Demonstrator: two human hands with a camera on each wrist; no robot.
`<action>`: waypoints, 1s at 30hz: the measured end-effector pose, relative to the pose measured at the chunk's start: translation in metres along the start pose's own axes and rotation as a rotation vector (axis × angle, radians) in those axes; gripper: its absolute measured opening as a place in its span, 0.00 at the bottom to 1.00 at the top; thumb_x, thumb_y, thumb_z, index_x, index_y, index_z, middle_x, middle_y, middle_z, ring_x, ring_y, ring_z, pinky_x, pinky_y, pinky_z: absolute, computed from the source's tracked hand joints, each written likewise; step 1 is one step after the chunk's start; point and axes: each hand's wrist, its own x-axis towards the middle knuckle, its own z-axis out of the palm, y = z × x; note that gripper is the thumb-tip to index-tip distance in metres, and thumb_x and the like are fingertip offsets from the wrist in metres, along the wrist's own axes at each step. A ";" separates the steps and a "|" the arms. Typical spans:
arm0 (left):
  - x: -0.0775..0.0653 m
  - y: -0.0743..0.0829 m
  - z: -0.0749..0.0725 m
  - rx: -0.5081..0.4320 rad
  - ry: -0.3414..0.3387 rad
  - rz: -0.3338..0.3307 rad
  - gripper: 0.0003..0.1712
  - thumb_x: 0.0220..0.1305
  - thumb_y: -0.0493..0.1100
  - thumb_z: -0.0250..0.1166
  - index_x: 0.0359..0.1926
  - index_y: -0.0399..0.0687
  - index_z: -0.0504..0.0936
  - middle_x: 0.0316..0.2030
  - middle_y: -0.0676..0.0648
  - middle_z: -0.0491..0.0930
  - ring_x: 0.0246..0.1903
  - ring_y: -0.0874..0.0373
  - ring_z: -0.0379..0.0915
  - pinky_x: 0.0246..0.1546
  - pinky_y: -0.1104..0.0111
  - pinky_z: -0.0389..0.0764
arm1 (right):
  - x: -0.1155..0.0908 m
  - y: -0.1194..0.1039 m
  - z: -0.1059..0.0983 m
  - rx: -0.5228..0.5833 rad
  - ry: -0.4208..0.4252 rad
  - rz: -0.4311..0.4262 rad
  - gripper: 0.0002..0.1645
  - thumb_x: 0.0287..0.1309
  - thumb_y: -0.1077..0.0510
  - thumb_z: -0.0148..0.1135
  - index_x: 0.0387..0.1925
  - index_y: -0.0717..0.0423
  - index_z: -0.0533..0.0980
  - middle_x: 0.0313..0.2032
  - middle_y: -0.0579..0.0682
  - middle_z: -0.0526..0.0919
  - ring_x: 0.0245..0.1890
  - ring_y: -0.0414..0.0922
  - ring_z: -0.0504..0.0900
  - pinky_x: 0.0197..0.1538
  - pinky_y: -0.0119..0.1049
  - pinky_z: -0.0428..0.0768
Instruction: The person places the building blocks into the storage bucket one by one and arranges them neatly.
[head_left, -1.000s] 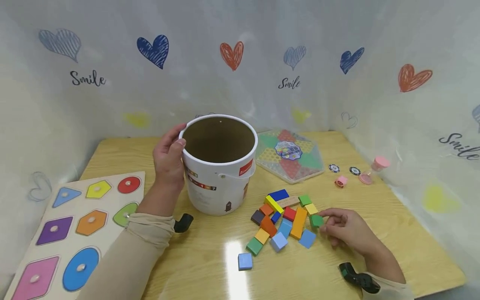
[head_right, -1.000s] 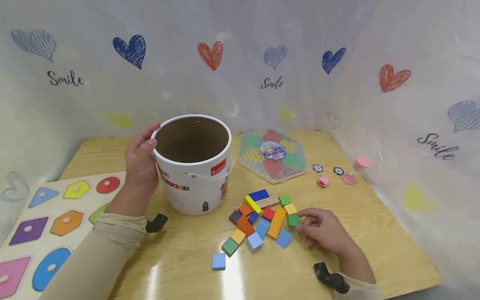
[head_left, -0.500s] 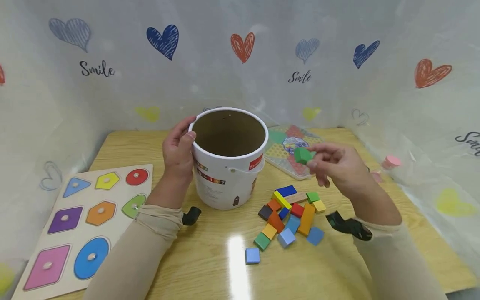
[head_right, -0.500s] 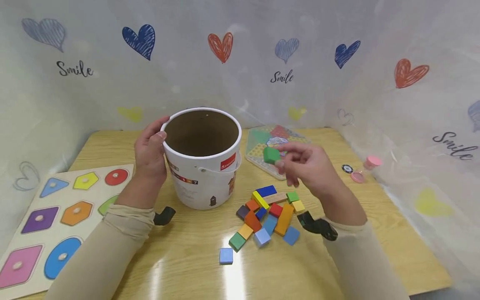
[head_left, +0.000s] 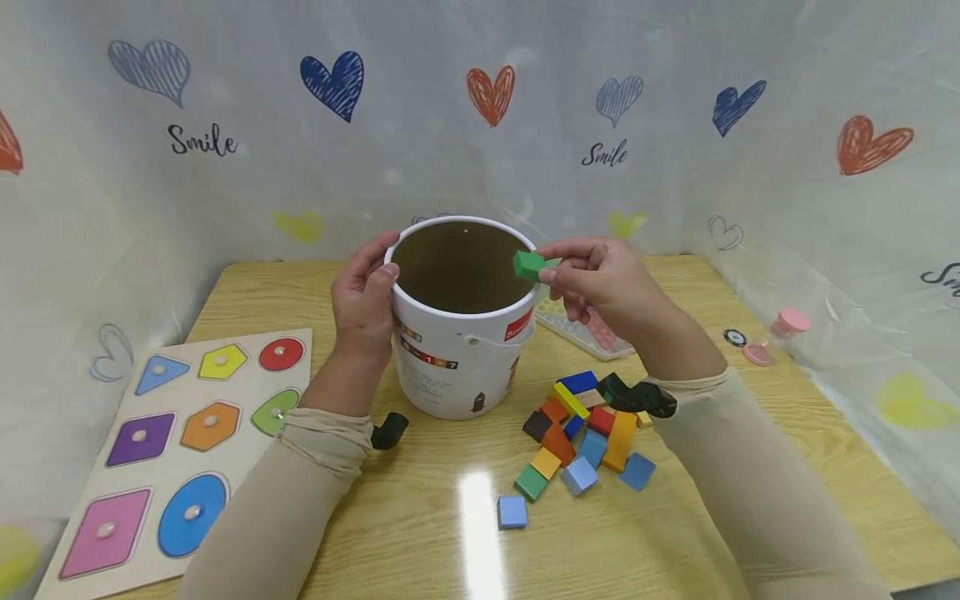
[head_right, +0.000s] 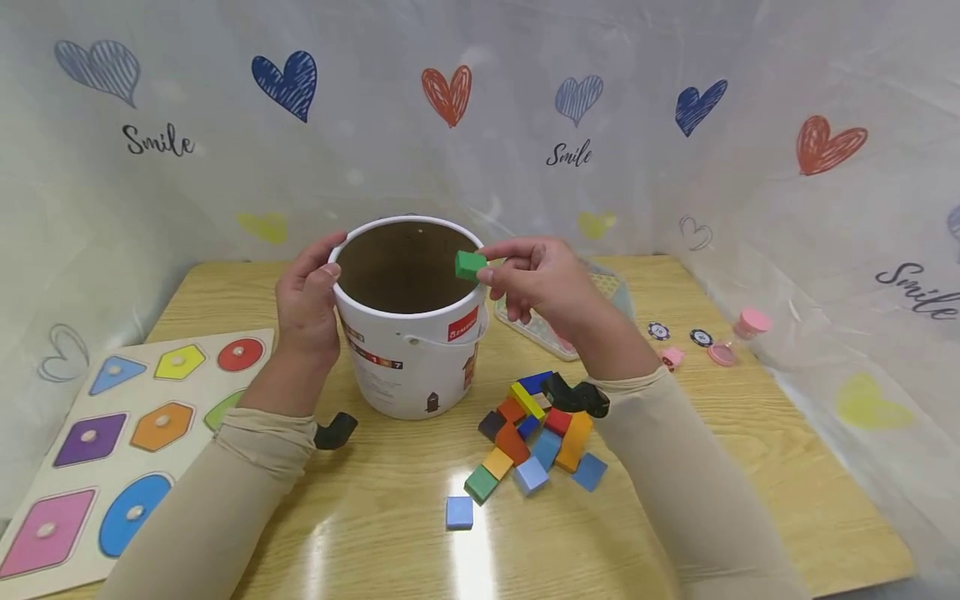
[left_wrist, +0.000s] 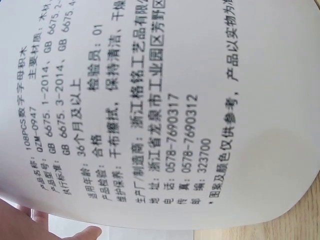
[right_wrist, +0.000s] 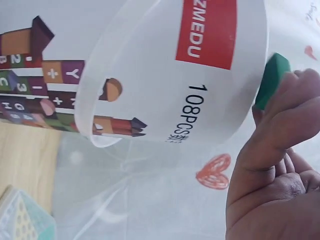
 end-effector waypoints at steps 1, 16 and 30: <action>0.000 0.000 0.000 0.001 -0.002 -0.002 0.23 0.59 0.38 0.54 0.54 0.34 0.77 0.51 0.36 0.76 0.50 0.47 0.71 0.49 0.61 0.72 | -0.001 0.002 0.000 0.020 0.011 0.000 0.22 0.56 0.60 0.64 0.52 0.65 0.75 0.24 0.55 0.78 0.15 0.47 0.70 0.19 0.32 0.74; 0.002 -0.001 -0.004 0.010 -0.002 -0.021 0.22 0.58 0.40 0.55 0.53 0.39 0.79 0.51 0.38 0.76 0.53 0.45 0.69 0.52 0.57 0.70 | -0.095 0.119 -0.091 -0.181 -0.031 0.294 0.23 0.62 0.57 0.58 0.56 0.65 0.72 0.13 0.47 0.69 0.07 0.45 0.59 0.10 0.37 0.60; 0.004 -0.002 -0.005 0.013 -0.019 -0.024 0.22 0.57 0.40 0.55 0.53 0.39 0.79 0.51 0.36 0.76 0.52 0.43 0.69 0.51 0.55 0.70 | -0.126 0.170 -0.124 -0.294 -0.144 0.446 0.28 0.61 0.54 0.59 0.62 0.56 0.69 0.17 0.54 0.73 0.09 0.42 0.65 0.12 0.35 0.69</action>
